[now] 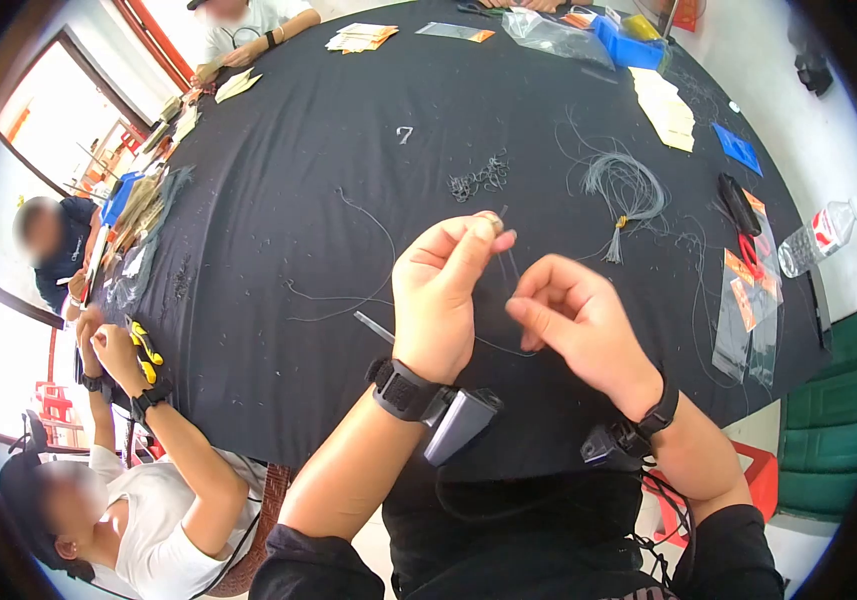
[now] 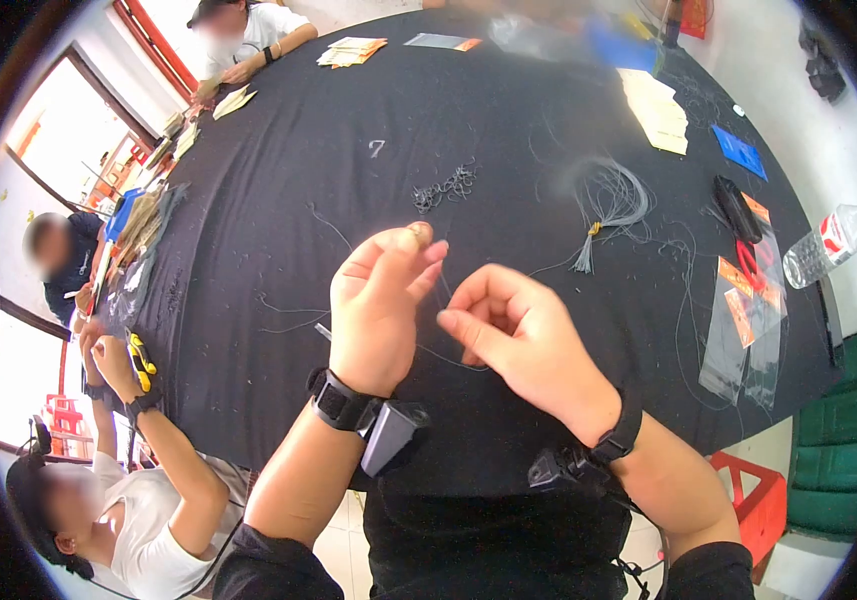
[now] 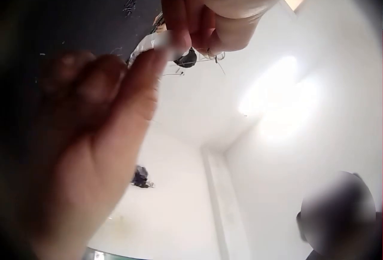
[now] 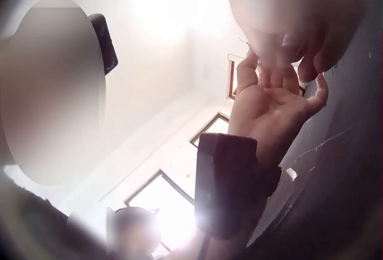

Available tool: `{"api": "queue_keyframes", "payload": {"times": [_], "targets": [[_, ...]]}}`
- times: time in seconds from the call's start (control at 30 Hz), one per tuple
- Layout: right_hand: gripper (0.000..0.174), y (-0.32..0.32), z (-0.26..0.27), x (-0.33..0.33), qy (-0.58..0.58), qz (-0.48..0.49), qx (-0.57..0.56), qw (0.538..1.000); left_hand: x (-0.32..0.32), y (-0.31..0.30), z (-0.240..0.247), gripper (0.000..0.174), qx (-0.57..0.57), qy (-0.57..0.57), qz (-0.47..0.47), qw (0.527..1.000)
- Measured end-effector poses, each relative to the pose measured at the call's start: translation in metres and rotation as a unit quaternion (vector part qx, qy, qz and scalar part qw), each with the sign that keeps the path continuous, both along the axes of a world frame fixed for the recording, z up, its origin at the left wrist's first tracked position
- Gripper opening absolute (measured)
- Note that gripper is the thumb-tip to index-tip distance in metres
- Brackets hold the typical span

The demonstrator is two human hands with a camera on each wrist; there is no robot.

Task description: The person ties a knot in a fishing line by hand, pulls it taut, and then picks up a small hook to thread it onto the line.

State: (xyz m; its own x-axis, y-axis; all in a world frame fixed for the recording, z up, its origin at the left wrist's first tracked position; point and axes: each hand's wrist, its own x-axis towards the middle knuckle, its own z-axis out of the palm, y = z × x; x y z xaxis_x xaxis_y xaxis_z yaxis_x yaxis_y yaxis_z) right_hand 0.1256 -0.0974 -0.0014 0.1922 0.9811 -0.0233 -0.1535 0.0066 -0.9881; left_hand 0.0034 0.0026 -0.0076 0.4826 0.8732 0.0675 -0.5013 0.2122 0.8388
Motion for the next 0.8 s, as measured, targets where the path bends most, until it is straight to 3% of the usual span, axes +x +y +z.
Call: {"api": "queue_keyframes", "payload": {"times": [0.13, 0.27, 0.37, 0.5, 0.53, 0.63, 0.73, 0.8], "targets": [[0.015, -0.001, -0.012, -0.005, 0.029, 0.119, -0.058, 0.991, -0.005, 0.007, -0.001, 0.013, -0.065, -0.108, -0.053, 0.991], [0.015, 0.001, -0.015, -0.006, 0.012, 0.115, -0.091, 0.989, -0.004, 0.001, 0.001, 0.014, -0.099, -0.095, -0.065, 0.988], [0.021, -0.001, -0.019, -0.006, -0.018, 0.12, -0.034, 0.992, -0.004, 0.001, -0.002, 0.016, -0.107, -0.098, -0.07, 0.987], [0.035, -0.002, 0.008, 0.013, 0.091, 0.115, -0.13, 0.981, -0.007, 0.001, 0.001, 0.014, -0.087, -0.107, -0.068, 0.988], [0.032, -0.003, 0.01, 0.02, 0.116, 0.088, -0.138, 0.98, -0.006, 0.002, 0.0, 0.014, -0.082, -0.107, -0.073, 0.988], [0.022, 0.0, 0.007, 0.033, -0.003, -0.052, -0.06, 0.997, -0.004, 0.001, -0.002, 0.014, -0.072, -0.09, -0.086, 0.99], [0.018, 0.0, 0.012, 0.034, -0.238, -0.131, 0.079, 0.959, -0.001, -0.005, -0.002, 0.014, -0.062, -0.042, -0.105, 0.992], [0.015, 0.001, 0.014, 0.031, -0.192, -0.125, 0.122, 0.966, 0.001, -0.009, -0.002, 0.013, -0.046, -0.015, -0.118, 0.992]]}}
